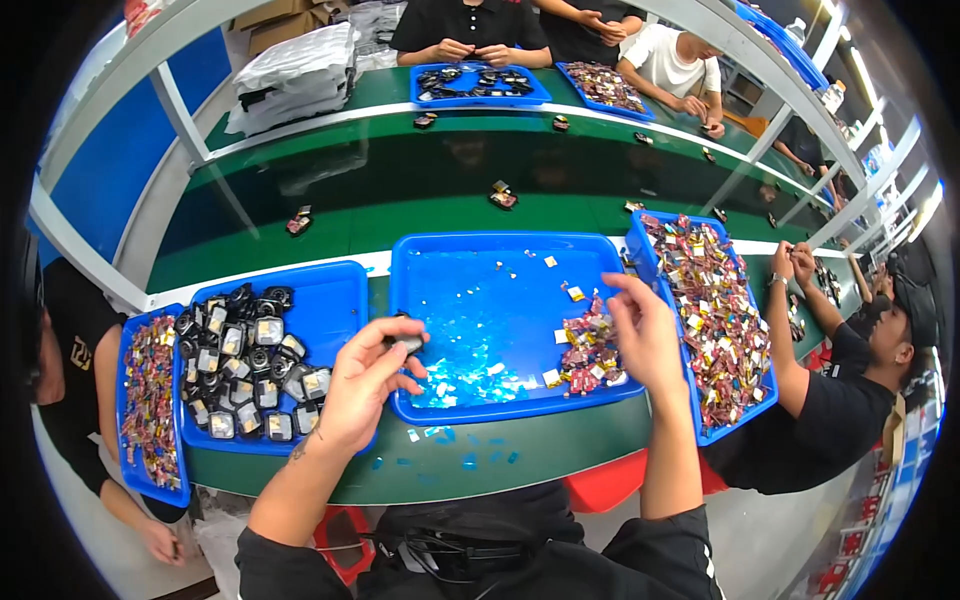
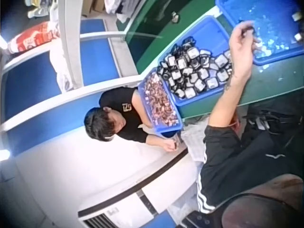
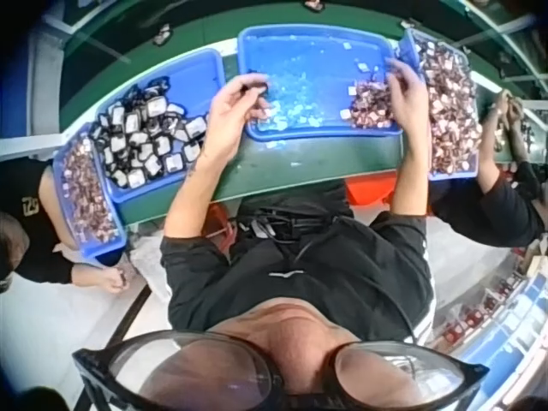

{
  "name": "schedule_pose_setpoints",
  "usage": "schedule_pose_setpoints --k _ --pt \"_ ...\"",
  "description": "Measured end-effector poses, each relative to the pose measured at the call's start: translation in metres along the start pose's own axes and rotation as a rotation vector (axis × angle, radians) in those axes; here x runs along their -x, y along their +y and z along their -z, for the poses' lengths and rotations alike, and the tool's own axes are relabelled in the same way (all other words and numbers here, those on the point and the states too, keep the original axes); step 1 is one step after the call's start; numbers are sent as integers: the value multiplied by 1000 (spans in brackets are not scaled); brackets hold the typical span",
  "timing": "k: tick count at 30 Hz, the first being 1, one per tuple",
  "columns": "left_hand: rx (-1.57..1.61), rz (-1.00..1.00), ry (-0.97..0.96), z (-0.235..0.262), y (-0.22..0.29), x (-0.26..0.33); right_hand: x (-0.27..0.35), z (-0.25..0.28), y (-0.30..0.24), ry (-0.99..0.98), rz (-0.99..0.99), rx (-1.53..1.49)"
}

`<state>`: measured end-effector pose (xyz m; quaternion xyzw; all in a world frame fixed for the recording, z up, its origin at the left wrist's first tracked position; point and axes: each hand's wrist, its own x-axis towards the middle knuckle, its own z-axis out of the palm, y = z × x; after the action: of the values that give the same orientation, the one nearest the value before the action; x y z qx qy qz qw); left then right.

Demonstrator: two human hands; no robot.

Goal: Assembling small electronic components by inserting small parts into a black housing at a workbench.

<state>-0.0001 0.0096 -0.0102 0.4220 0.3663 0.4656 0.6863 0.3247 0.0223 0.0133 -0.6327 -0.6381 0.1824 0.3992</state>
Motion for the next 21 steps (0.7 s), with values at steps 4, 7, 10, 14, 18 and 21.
schedule_pose_setpoints --k 4,7,10,14,18,21 --pt "-65 -43 1 -6 0 2 17 -19 -36 -42 -48 -419" --pt "-445 -167 -58 -6 -2 5 30 -38 -62 -192 -122 -606" --pt "-560 -262 -65 -18 5 10 41 -55 -87 -319 -145 -718" --pt "-630 -360 -134 -14 -6 9 48 -74 -97 -352 -141 -766" --pt "-555 -356 -9 -15 -3 12 44 -85 -101 -238 90 -383" --pt "-538 -357 -2 -15 -4 12 45 -82 -103 -223 182 -215"
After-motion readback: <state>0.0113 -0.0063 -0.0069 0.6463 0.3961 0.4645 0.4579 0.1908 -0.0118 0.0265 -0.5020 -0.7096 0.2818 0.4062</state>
